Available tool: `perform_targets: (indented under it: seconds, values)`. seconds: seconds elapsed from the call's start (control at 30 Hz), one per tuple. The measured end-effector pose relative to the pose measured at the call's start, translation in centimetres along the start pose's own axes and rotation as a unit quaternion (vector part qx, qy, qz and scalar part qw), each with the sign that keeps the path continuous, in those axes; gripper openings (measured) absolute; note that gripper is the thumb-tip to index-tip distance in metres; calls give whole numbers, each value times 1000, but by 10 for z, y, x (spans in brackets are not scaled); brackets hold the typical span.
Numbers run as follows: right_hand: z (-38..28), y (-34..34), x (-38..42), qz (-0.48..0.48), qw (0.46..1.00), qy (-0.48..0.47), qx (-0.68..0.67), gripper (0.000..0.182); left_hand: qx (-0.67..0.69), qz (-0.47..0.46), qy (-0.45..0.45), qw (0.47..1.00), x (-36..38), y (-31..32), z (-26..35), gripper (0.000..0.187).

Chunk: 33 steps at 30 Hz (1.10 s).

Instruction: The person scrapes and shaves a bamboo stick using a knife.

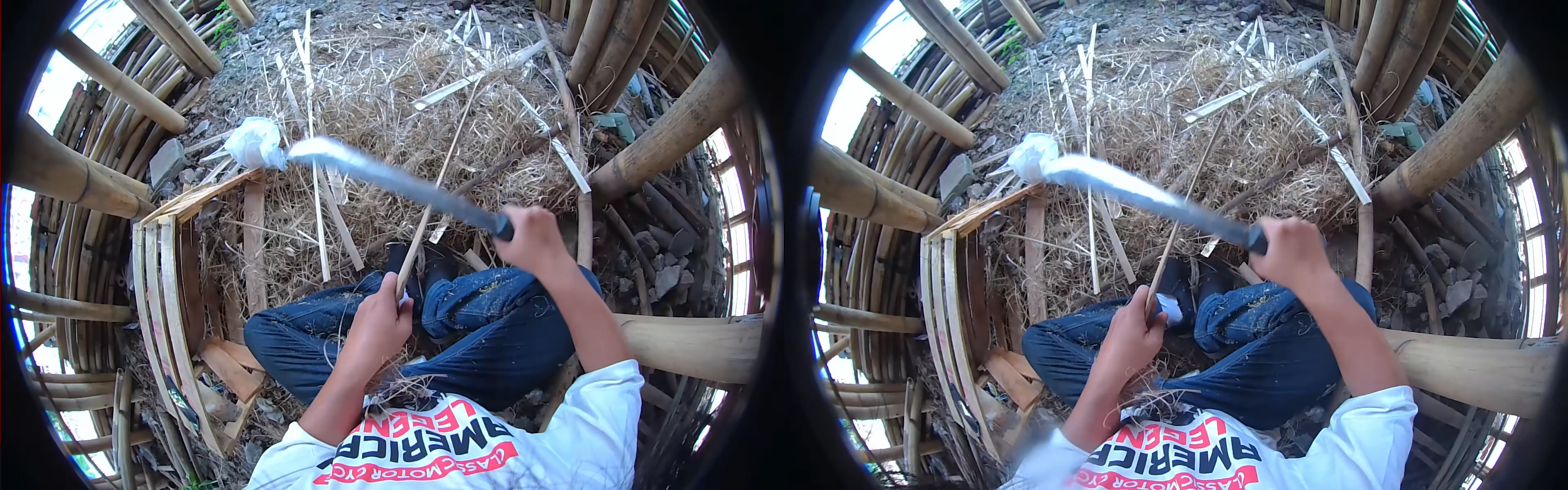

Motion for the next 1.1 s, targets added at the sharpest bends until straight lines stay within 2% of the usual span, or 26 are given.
perform_targets:
  seconds: [0.07, 0.17, 0.23, 0.37, 0.63, 0.7, 0.77, 0.83, 0.97, 1.03, 1.07, 1.1]
  values:
    - [-13, 13, 3, -78, 995, -60, 9, 22, -16, -6, -11, 1000, 1, -1, -1, 20]
    - [-16, 10, -7, -77, 994, -74, 32, 23, -39, -23, -38, 998, 2, -5, -4, 20]
    - [-12, 7, -17, -33, 995, -90, 37, 22, 16, -2, -9, 1000, 0, -8, -1, 19]
    - [-6, -5, -12, 1, 997, -71, 34, 24, 61, -36, 23, 997, -9, 1, 7, 20]
    - [-3, -23, -15, 36, 994, -94, 45, 23, 102, -76, 10, 992, -8, -2, 17, 18]
    - [15, -38, -23, 81, 994, 15, 68, 18, 117, -83, 8, 990, 0, 0, 11, 18]
    - [29, -54, -28, 110, 990, 65, 60, 15, 136, -117, 24, 983, 9, 11, 4, 18]
    - [32, -44, -25, 105, 991, 57, 54, 16, 155, -105, 29, 982, 8, 15, 2, 19]
    - [-8, -9, 3, -8, 998, -62, 8, 19, 202, -134, 22, 970, -2, 12, 3, 21]
    - [-17, -5, 1, -7, 995, -101, -3, 21, 211, -150, 44, 965, -2, 10, 3, 25]
    - [-14, -6, -3, -5, 995, -98, -6, 21, 238, -175, -4, 955, 1, 10, 3, 31]
    - [-11, -8, -11, 10, 995, -100, 9, 23, 233, -179, -7, 956, 2, 7, 8, 31]
Point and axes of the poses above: each hand's wrist, its own x-axis away from the middle knuckle, its own y-axis out of the palm, z = x × y, the point moved 6 cm from there along -x, towards the middle knuckle, and after that the axes turned 15 degrees about -x, right-handed, at the moved point
